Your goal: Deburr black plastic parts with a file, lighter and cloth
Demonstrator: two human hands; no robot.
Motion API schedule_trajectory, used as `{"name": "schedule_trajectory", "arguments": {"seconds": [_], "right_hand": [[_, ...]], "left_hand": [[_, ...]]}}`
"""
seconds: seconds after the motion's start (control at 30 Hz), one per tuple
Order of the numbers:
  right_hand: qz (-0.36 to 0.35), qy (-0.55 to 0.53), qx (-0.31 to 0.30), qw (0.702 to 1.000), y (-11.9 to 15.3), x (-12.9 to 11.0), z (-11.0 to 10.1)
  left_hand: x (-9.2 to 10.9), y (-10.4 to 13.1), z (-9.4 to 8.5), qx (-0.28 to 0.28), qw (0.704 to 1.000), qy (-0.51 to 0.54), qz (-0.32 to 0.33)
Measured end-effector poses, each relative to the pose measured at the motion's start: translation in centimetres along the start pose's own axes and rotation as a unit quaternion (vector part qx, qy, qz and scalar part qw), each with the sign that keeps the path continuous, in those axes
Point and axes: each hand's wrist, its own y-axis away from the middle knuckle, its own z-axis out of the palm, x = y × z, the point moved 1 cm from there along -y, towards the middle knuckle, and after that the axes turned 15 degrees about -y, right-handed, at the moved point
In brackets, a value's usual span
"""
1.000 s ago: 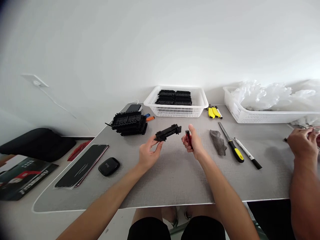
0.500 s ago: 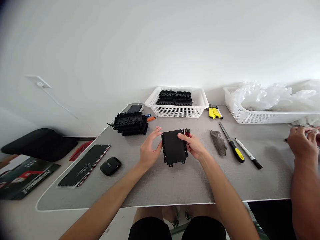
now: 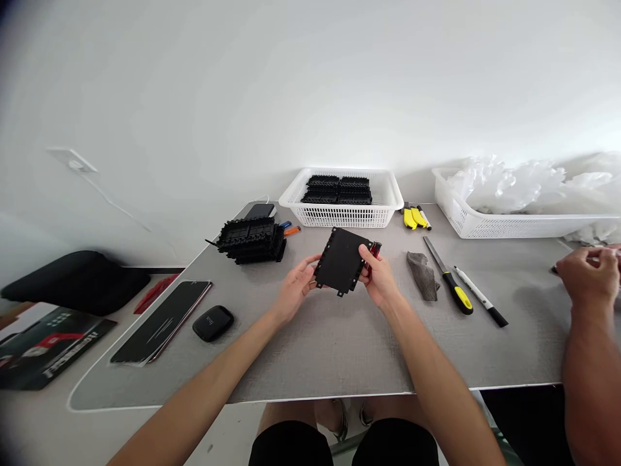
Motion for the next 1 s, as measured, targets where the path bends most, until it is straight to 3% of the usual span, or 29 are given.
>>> {"name": "schedule_trajectory", "arguments": {"seconds": [0.17, 0.33, 0.57, 0.73, 0.83, 1.0], "right_hand": [[0.008, 0.017, 0.004, 1.0, 0.2, -0.1, 0.2], [-0.011, 0.027, 0.003, 1.0, 0.2, 0.0, 0.3], [-0.044, 0.006, -0.012, 0.999, 0.1, 1.5, 0.5], [-0.071, -0.007, -0.013, 0.997, -0.1, 2.4, 0.4], [-0.079, -0.002, 0.008, 0.997, -0.3, 2.6, 0.1], [-0.057, 0.014, 0.043, 0.997, -0.4, 2.8, -0.4]], "left_hand": [[-0.1, 0.2, 0.2, -0.07, 0.994, 0.085, 0.009], [0.0, 0.4, 0.3, -0.101, 0.993, 0.059, 0.024], [-0.6, 0.4, 1.0, -0.043, 0.998, 0.051, 0.001], [-0.6, 0.3, 1.1, -0.028, 0.994, 0.108, -0.006], [-0.4, 0.3, 1.0, -0.019, 0.992, 0.126, -0.013], [-0.3, 0.2, 0.8, 0.009, 0.997, 0.073, -0.008]]}}
